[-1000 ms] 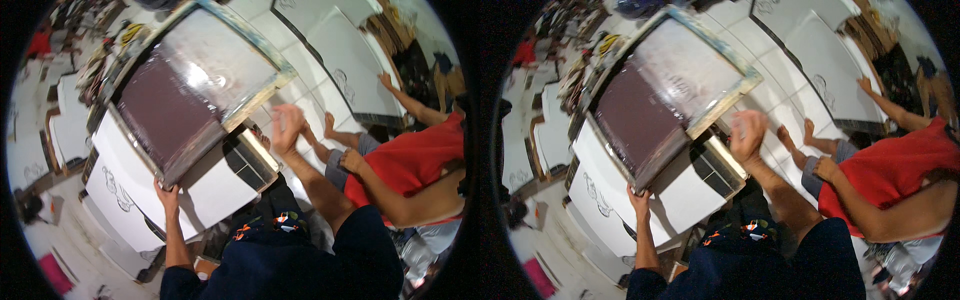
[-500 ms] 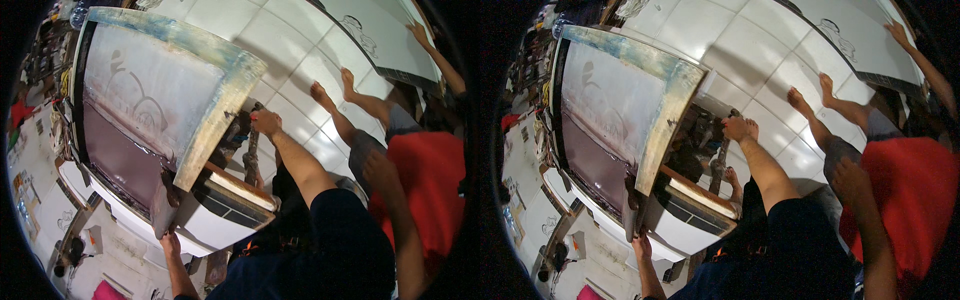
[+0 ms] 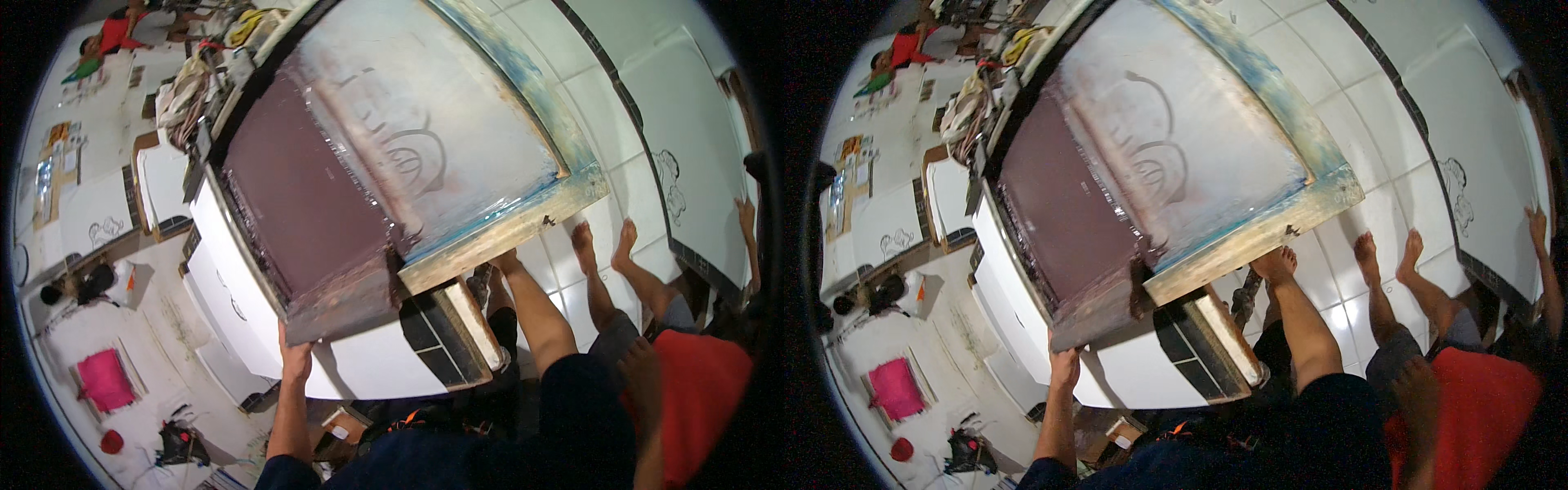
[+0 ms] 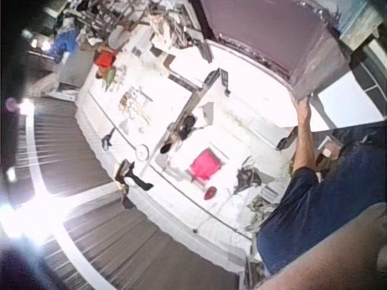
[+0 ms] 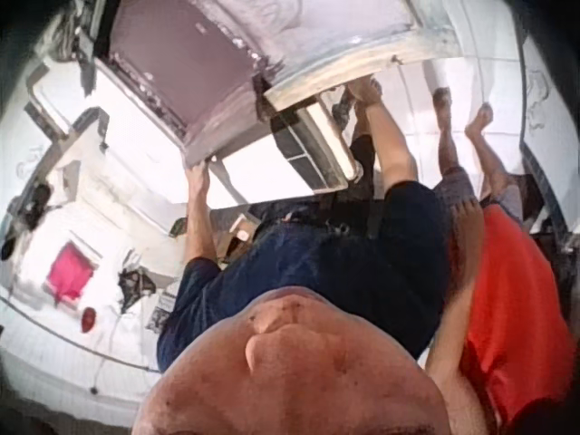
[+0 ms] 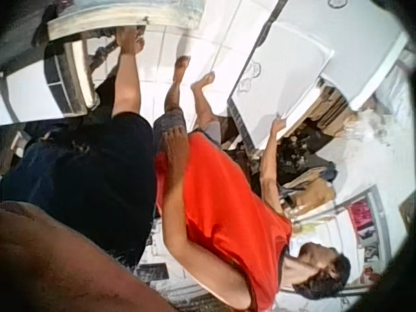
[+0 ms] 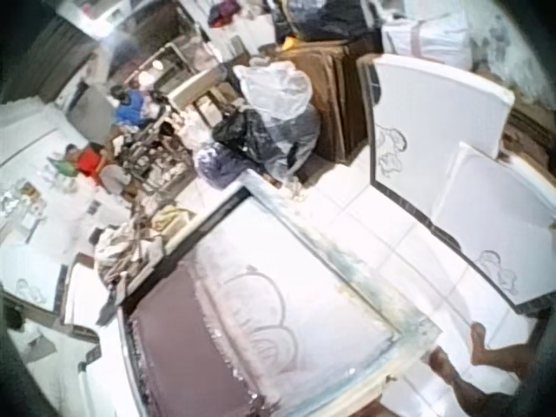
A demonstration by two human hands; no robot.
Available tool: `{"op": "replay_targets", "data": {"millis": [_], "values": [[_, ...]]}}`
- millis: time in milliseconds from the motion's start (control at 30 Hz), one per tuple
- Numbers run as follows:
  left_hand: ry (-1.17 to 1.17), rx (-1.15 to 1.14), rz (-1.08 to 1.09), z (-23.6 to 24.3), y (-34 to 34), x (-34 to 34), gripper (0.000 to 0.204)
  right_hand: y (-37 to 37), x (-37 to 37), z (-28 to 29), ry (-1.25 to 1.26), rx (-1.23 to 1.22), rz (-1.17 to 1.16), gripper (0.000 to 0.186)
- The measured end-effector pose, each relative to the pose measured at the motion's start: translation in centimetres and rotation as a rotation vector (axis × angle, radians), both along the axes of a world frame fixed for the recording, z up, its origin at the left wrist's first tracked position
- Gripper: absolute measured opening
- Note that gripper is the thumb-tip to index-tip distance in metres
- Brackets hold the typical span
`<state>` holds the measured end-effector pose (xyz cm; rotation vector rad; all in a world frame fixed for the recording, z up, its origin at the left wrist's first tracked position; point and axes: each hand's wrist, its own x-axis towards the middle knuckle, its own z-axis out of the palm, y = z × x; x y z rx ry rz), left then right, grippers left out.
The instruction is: The person performs screen printing on white fabric using a squeegee and a screen frame. They repeatedly place the screen on the fabric, pull the squeegee across to apply ink, lift the screen, and move the printed fabric aside to continue with the next piece.
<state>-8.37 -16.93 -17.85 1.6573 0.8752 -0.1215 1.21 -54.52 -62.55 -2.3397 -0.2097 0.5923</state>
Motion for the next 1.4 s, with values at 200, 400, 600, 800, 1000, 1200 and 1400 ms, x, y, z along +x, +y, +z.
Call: {"op": "replay_targets", "data": {"millis": [200, 400, 600, 800, 1000, 1200, 1400], "values": [[-0.026, 0.048, 0.012, -1.6, 0.0, -0.2, 0.088, -8.7, 0.8, 20.8, -0.307, 0.412, -0.491, 0.042], [-0.131, 0.051, -0.075, -3.0, 0.6, -0.2, 0.090, -11.0, 1.6, 39.1, -0.410, 0.557, -0.499, 0.027], [-0.143, 0.017, -0.083, -3.5, 0.4, 0.5, 0.097, -9.1, 4.4, 48.6, -0.370, 0.521, -0.226, 0.028], [-0.158, -0.009, -0.048, -3.6, 0.2, 0.8, 0.098, -6.3, 7.6, 50.7, -0.421, 0.441, -0.257, 0.021], [-0.092, 0.143, -0.070, -3.8, 0.2, 1.1, 0.100, -4.8, 11.0, 52.1, -0.678, 0.539, -0.255, 0.025], [-0.048, -0.021, 0.033, -2.7, -0.4, 1.4, 0.100, -5.1, 12.7, 53.7, -0.551, 0.514, -0.266, 0.024], [-0.122, 0.036, -0.012, -2.4, -0.8, 1.4, 0.100, -4.2, 13.0, 55.0, -0.529, 0.545, -0.158, 0.026]]}}
